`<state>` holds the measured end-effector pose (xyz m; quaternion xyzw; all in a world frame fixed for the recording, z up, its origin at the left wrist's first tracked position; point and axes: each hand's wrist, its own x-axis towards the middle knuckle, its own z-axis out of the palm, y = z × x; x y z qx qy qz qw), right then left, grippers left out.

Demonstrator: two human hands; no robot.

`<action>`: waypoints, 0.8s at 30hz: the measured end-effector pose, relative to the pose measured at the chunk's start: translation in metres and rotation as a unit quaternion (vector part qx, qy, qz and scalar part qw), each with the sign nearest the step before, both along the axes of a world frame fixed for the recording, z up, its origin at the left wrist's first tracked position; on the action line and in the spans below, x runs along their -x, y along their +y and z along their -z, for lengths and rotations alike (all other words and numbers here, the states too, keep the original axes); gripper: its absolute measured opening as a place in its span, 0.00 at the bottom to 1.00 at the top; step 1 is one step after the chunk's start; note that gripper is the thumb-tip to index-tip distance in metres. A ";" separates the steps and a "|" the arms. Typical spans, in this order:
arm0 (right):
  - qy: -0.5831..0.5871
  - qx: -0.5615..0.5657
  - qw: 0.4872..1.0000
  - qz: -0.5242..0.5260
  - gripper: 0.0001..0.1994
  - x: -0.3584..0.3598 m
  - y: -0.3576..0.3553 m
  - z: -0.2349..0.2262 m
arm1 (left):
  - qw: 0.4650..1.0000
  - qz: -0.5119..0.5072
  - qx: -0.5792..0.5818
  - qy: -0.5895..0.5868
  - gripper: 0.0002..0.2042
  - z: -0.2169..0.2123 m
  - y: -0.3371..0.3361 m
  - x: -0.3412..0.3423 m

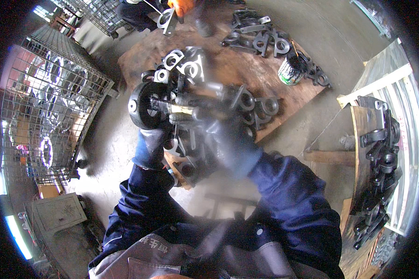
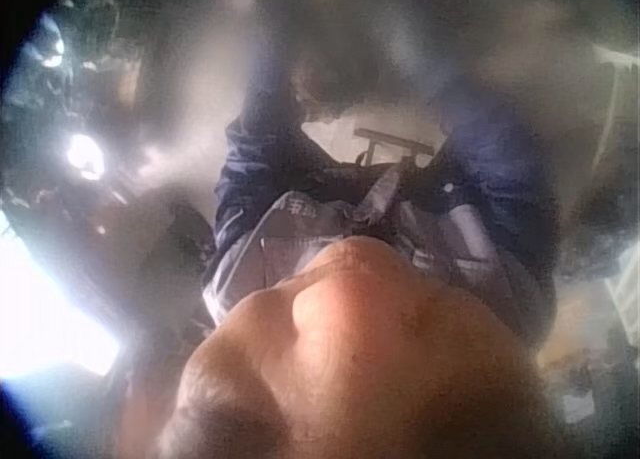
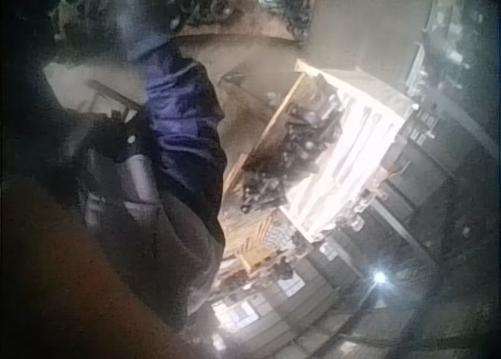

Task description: The person repeatedly picks up metal parts from a wooden workbench, applies black paint with a brush, and places the painted parts back on the bench. The person turns each part to coat multiple surfaces before setting it down and picking up the next one.

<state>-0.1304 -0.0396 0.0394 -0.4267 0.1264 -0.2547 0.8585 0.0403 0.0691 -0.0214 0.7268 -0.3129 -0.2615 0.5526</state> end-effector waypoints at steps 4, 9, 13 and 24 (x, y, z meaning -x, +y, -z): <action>0.077 0.294 0.953 -0.010 0.21 0.009 -0.019 -0.004 | 0.999 0.027 0.012 0.026 0.09 -0.001 0.004 -0.006; 0.080 0.291 0.953 -0.028 0.17 0.016 -0.030 -0.009 | 0.990 0.057 0.039 -0.119 0.12 -0.010 0.008 -0.006; 0.050 0.408 0.910 0.054 0.14 0.014 -0.034 -0.008 | 0.996 0.048 0.046 -0.063 0.13 -0.015 0.007 -0.001; 0.096 0.124 0.987 -0.022 0.14 0.011 -0.012 0.005 | 0.999 0.015 0.027 0.019 0.12 -0.020 0.000 0.004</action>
